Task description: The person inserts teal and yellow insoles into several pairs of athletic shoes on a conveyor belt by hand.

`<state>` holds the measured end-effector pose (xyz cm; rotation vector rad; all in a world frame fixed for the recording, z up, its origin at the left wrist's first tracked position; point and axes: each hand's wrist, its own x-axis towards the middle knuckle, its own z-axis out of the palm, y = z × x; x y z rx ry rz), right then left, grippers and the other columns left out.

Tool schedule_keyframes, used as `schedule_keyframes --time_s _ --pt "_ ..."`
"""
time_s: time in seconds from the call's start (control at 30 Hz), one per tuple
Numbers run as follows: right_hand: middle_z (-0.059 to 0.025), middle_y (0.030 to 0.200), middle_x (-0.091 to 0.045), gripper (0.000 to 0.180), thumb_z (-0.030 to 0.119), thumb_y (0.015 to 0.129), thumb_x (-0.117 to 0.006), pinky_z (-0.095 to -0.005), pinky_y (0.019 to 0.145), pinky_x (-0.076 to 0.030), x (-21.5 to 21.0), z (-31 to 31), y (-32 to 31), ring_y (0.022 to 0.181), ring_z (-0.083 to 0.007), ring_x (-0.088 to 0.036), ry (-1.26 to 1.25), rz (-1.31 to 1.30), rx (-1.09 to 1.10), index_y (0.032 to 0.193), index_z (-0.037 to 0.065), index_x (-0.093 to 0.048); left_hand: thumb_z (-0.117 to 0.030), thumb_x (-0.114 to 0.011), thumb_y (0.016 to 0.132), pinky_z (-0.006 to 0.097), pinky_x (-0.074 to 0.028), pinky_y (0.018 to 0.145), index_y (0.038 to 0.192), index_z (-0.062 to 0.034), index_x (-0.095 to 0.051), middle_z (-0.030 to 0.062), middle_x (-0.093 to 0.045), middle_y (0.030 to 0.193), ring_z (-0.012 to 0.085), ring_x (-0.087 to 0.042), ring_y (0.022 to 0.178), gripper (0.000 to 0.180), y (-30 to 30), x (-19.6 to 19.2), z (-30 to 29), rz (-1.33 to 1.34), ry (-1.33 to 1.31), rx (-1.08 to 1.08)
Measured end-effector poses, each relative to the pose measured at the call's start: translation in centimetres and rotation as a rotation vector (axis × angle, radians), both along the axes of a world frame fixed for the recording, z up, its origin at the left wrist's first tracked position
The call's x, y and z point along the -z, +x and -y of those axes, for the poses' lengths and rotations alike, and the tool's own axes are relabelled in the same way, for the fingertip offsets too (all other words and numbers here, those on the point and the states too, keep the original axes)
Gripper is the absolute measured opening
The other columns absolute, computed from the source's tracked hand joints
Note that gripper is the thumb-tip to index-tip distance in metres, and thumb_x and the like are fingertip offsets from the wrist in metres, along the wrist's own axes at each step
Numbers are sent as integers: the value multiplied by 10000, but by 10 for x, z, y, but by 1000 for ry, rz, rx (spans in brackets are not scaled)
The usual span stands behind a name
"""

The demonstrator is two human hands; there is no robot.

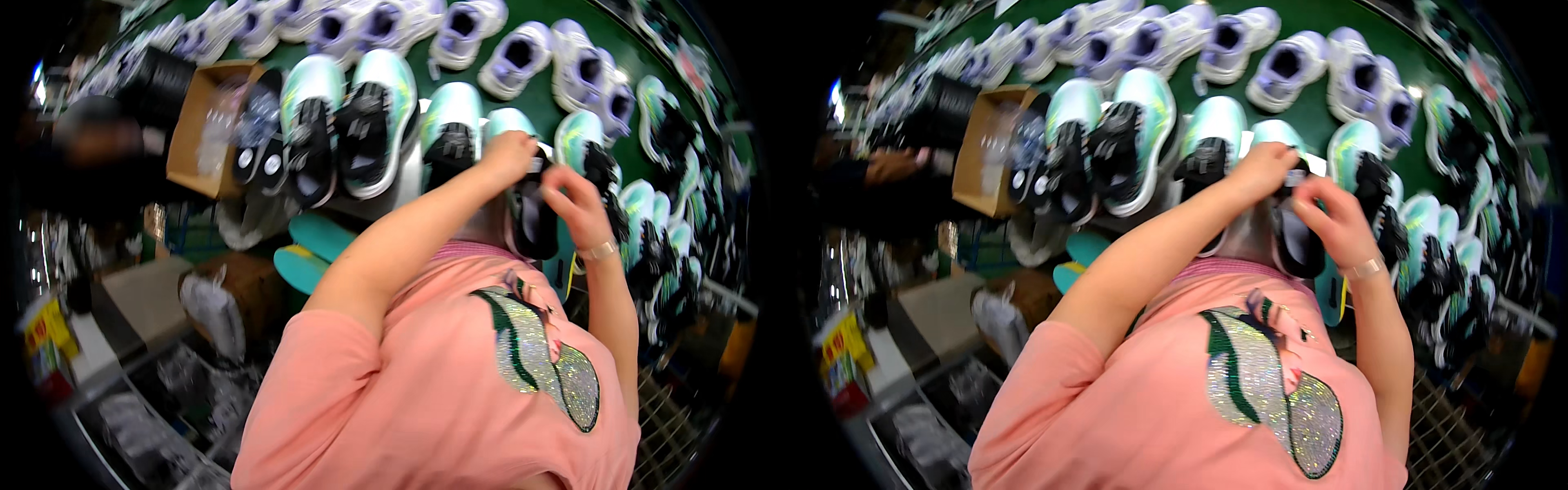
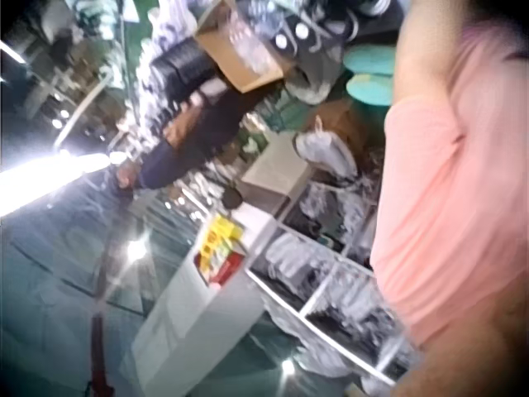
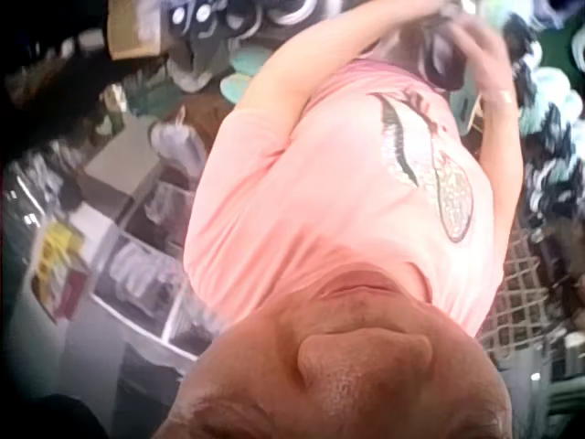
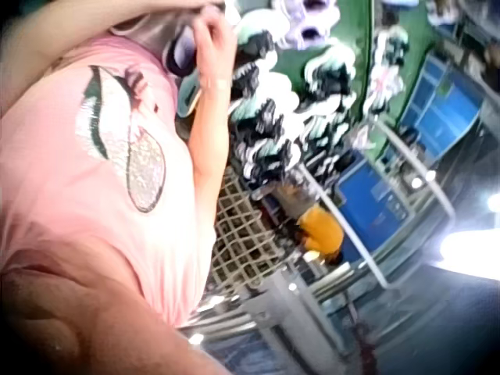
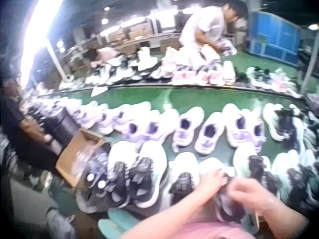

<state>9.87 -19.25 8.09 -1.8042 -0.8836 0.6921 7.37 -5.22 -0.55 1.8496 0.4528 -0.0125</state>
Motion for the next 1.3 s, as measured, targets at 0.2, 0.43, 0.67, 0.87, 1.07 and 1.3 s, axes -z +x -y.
schedule_keyframes --time_s 0.2,0.43,0.67,0.87,1.07,1.3 --pt "30 780 -459 63 76 820 -502 -167 620 -328 -17 39 -18 702 -44 -406 74 -102 452 843 22 -480 -368 -521 747 410 -359 742 792 -71 -603 95 -567 842 299 -486 896 311 -55 -73 35 530 298 -80" --pt "-16 874 -474 141 56 821 -492 -208 672 -378 -9 57 -43 760 -80 -445 -9 1 418 943 -13 -489 -81 -515 719 362 -418 635 790 -55 -576 104 -573 711 268 -551 705 98 -98 -90 19 582 271 39" --pt "-160 1021 -481 400 169 688 -629 -383 812 -367 31 103 -68 962 -336 -452 -598 698 310 1010 3 -458 -147 -483 813 331 -404 794 1075 14 -483 196 -532 1030 282 -524 928 307 -172 -141 -179 139 1065 -831" --pt "-144 824 -556 195 86 752 -512 -405 611 -424 44 81 -64 761 -317 -541 -670 502 503 934 66 -446 -255 -572 789 376 -336 858 1129 0 -429 142 -475 1105 263 -440 1012 449 -176 -133 -153 307 1056 -941" --pt "-95 805 -545 200 35 798 -463 -291 594 -410 -15 99 -59 680 -190 -534 -195 579 760 989 6 -411 -84 -490 834 237 -437 700 1050 1 -507 97 -562 949 150 -560 802 233 -105 -127 -21 355 -228 -72" --pt "-130 1013 -470 390 140 734 -597 -270 745 -396 -30 75 -66 884 -177 -484 -35 18 514 1020 19 -360 -228 -498 831 344 -457 802 1115 -13 -421 98 -516 1036 197 -535 920 365 -75 -91 37 -74 -1143 169"
